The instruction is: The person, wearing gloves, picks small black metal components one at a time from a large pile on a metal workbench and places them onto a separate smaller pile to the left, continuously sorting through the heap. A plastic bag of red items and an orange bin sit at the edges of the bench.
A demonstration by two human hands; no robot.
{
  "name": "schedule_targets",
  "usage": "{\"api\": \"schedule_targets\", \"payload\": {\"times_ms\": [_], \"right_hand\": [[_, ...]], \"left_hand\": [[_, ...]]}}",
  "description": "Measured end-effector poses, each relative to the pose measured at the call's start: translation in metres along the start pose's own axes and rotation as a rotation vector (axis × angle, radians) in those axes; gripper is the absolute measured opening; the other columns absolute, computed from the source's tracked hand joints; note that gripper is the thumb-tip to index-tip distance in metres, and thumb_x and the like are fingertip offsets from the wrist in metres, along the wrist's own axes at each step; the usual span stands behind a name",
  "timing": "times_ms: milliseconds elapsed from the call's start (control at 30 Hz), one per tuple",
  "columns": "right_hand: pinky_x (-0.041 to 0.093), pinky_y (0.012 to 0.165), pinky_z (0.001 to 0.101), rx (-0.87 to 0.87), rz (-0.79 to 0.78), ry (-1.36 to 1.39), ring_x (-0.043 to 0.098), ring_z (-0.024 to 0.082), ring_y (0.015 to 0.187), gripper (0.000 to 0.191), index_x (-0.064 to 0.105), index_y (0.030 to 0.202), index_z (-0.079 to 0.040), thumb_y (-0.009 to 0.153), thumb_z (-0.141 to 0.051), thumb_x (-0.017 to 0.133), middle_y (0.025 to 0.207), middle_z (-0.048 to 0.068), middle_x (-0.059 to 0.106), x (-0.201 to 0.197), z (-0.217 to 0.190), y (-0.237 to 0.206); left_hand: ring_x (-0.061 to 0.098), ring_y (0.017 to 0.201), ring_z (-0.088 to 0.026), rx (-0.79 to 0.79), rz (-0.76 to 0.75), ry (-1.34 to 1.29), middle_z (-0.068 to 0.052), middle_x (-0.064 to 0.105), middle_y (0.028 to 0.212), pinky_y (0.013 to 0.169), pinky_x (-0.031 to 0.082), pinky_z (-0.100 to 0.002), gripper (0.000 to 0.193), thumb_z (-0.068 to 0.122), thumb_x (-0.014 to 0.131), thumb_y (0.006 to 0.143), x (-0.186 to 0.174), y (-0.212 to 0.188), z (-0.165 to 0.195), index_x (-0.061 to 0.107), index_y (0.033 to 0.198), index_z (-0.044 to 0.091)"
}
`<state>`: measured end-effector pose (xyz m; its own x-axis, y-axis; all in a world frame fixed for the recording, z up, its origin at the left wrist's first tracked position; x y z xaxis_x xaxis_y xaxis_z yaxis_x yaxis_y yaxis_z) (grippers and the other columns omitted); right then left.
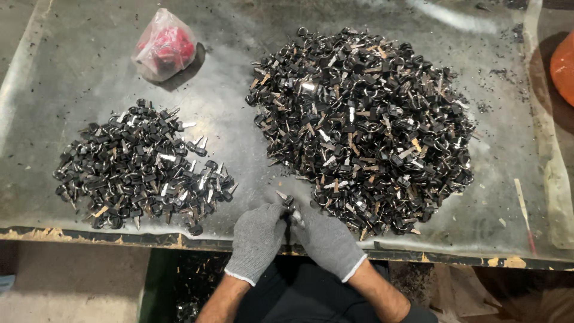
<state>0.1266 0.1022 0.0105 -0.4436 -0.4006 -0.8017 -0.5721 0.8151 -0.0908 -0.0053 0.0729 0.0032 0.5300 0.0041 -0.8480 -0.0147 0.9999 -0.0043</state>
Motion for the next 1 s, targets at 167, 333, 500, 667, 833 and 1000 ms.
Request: {"api": "schedule_targets", "payload": {"times_ms": [167,333,500,667,833,1000], "right_hand": [[0.064,0.058,0.0402,0.142,-0.182,-0.398,0.076,0.032,0.079,0.028,0.051,0.125,0.001,0.101,-0.013,0.055,0.096,0.022,0.07,0.018,0.003,0.003],[0.06,0.054,0.0419,0.038,-0.13,-0.326,0.074,0.032,0.074,0.037,0.053,0.125,0.0,0.09,-0.01,0.061,0.087,0.015,0.07,0.005,0.009,0.0],[0.06,0.053,0.0404,-0.058,0.016,-0.49,0.073,0.028,0.069,0.017,0.061,0.106,-0.005,0.092,-0.014,0.063,0.084,0.012,0.068,0.004,0.004,-0.002],[0.06,0.049,0.0433,0.171,-0.078,-0.614,0.073,0.028,0.064,0.023,0.061,0.107,-0.002,0.1,-0.023,0.057,0.082,0.013,0.07,0.022,0.006,0.002],[0.062,0.061,0.0416,0.088,-0.334,-0.389,0.075,0.034,0.075,0.032,0.052,0.124,0.006,0.101,-0.016,0.052,0.089,0.021,0.072,0.025,0.011,0.011],[0.062,0.07,0.0457,0.189,-0.246,-0.083,0.074,0.039,0.085,0.048,0.041,0.139,0.0,0.101,-0.026,0.054,0.098,0.025,0.071,0.008,0.014,-0.001]], "left_hand": [[0.067,0.079,-0.037,0.139,0.089,0.034,-0.014,0.069,0.087,0.071,0.052,-0.05,0.012,0.011,0.066,0.085,-0.005,-0.002,0.01,0.07,0.096,0.007],[0.068,0.081,-0.036,0.013,-0.008,-0.079,-0.015,0.07,0.084,0.073,0.053,-0.05,0.011,0.016,0.067,0.087,-0.008,0.005,0.003,0.072,0.092,0.007],[0.068,0.083,-0.04,0.071,-0.067,-0.087,-0.019,0.07,0.087,0.074,0.053,-0.054,0.018,0.012,0.066,0.084,-0.004,0.011,0.001,0.072,0.099,0.005],[0.068,0.084,-0.042,0.087,-0.123,-0.088,-0.021,0.069,0.087,0.075,0.053,-0.056,0.018,0.01,0.064,0.083,0.01,0.014,-0.005,0.071,0.099,0.005],[0.069,0.083,-0.041,0.114,0.04,-0.167,-0.018,0.071,0.086,0.073,0.053,-0.053,0.011,0.01,0.065,0.086,0.0,0.006,0.003,0.07,0.095,0.006],[0.069,0.078,-0.04,-0.095,-0.007,-0.14,-0.02,0.069,0.084,0.07,0.053,-0.054,0.036,0.014,0.071,0.083,0.004,0.003,-0.006,0.066,0.117,0.006]]}}
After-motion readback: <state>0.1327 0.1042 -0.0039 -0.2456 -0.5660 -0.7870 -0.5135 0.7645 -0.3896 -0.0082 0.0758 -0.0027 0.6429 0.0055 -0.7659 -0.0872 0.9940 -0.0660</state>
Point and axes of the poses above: each hand's wrist, its own y-axis towards the middle knuckle, its own x-axis out of the palm, z = x × y, the point moved 7 cm from there along y, towards the middle knuckle
